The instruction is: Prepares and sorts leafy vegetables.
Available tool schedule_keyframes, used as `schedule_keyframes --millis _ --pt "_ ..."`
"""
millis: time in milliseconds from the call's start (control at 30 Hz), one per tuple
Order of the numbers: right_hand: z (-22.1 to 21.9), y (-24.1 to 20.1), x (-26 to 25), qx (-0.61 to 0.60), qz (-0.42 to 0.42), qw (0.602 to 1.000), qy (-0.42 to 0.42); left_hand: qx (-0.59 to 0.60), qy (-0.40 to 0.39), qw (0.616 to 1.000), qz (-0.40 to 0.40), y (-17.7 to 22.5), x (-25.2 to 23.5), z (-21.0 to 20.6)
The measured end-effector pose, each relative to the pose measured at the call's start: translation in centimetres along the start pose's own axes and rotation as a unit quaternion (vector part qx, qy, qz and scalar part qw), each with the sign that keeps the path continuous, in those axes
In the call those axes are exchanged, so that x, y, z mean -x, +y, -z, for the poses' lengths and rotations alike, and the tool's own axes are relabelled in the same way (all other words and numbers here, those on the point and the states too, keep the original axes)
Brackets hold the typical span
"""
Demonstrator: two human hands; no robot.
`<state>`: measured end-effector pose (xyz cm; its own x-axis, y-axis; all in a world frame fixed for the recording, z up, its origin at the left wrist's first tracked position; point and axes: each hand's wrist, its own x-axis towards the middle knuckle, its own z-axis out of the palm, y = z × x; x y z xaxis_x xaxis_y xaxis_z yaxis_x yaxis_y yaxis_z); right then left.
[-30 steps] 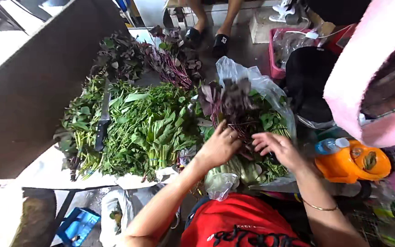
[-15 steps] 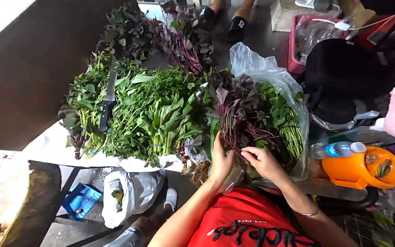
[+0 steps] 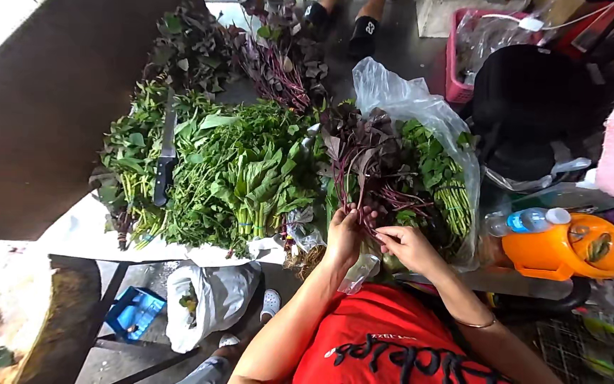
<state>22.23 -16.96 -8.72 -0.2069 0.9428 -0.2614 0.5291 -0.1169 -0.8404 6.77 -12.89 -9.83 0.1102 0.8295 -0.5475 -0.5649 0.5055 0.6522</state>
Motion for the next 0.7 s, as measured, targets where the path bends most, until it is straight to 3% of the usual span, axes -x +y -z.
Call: schedule_keyframes --millis 133,200,267,333,500,633,700 --pt "0.4 -0.1 0.3 0.011 0.02 1.0 -0.015 -0.016 -0.027 0.999 -0.011 2.1 -0.2 -0.1" --pt "2.6 0.8 0.3 0.036 0.018 0.998 0.043 -0.041 -0.06 0.996 -0.058 4.9 -0.6 0.2" --pt "5.0 2.3 -0.3 0.141 0.019 0.98 0.139 -0.05 -0.106 0.985 -0.128 8.2 -0.7 0.2" --pt "6.6 3.4 -1.7 0.232 0.023 0.957 0.173 -0.039 -0.136 0.97 -0.197 11.3 -0.4 -0.7" --pt "6.8 4.0 -5.7 0.292 -0.011 0.952 0.092 0.052 -0.167 0.943 -0.282 13.7 0.8 -2.5" --pt "6.6 3.4 -7.4 0.259 -0.074 0.963 0.002 0.077 -0.123 0.96 -0.24 12.3 0.7 -1.5" --pt "7.3 2.7 -7.1 0.258 -0.063 0.964 0.034 0.055 -0.11 0.967 -0.222 12.1 1.0 -0.5"
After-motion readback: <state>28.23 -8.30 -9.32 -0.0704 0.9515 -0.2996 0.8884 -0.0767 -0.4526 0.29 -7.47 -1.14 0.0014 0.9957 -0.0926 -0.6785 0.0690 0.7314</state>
